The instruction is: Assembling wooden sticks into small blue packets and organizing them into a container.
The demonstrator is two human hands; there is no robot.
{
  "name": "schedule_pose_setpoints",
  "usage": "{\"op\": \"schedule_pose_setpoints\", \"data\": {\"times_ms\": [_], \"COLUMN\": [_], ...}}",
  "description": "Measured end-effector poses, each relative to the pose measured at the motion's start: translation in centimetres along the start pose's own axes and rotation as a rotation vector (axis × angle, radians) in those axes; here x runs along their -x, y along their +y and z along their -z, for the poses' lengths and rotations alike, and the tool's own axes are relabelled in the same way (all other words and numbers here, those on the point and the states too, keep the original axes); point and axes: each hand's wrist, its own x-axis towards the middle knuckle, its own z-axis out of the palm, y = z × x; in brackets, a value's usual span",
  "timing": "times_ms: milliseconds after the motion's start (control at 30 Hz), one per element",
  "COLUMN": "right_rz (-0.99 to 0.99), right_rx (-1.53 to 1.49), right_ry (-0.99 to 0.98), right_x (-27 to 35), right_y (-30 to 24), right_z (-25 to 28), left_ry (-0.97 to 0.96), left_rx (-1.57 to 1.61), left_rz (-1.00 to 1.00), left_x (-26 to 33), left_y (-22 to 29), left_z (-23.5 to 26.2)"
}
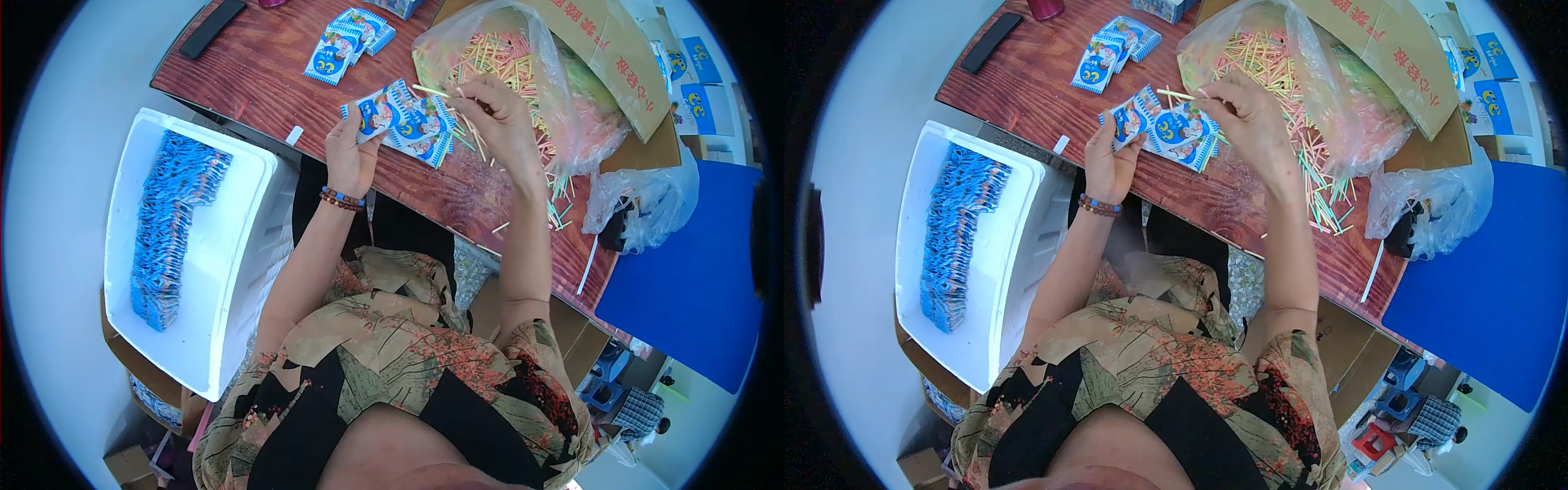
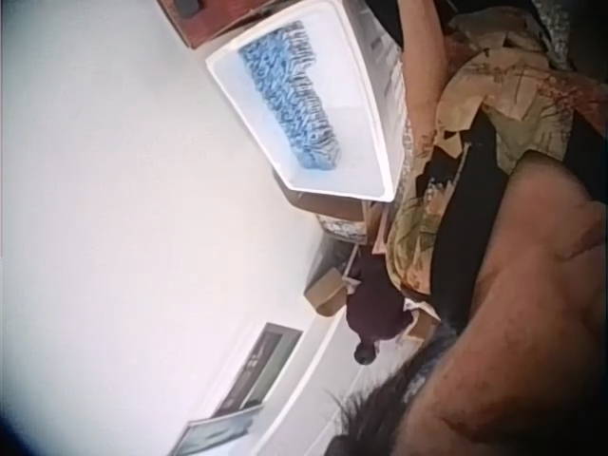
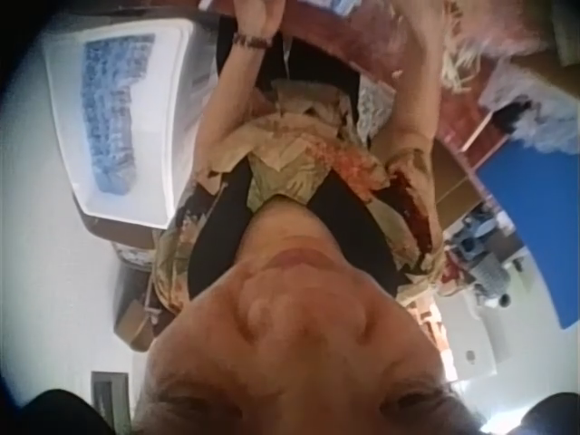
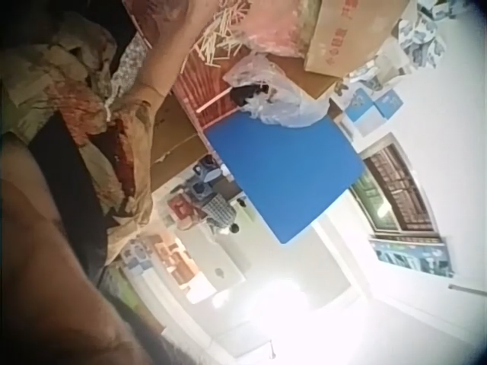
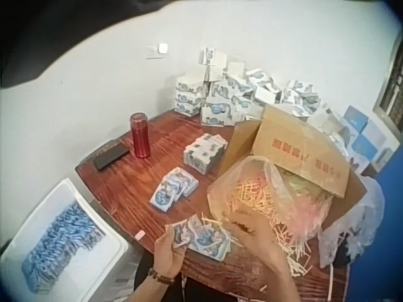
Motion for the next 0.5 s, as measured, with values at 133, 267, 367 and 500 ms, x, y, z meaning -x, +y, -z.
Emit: {"op": "schedule_pose_setpoints", "data": {"times_ms": [133, 267, 367, 500], "right_rz": [0.163, 0.332, 0.263, -0.097], "right_rx": [0.367, 0.486, 0.232, -0.593], "right_ry": [-0.151, -0.223, -0.139, 0.122], "right_x": [-0.9, -2.1, -2.7, -1.7], "right_y": [-1.8, -1.9, -1.9, -1.8], "right_z": [0.5, -1.0, -2.1, -5.1], "left_ry": [-0.029, -0.050, -0.013, -0.066], "left_rx": [-0.075, -0.121, -0.024, 0.023], "left_rz": [-0.018, -0.018, 0.005, 0.032], "left_x": [-0.1, 0.0, 0.2, 0.2], "left_y": [0.1, -0.1, 0.2, 0.3], "left_z": [-0.1, 0.1, 0.5, 1.2]}}
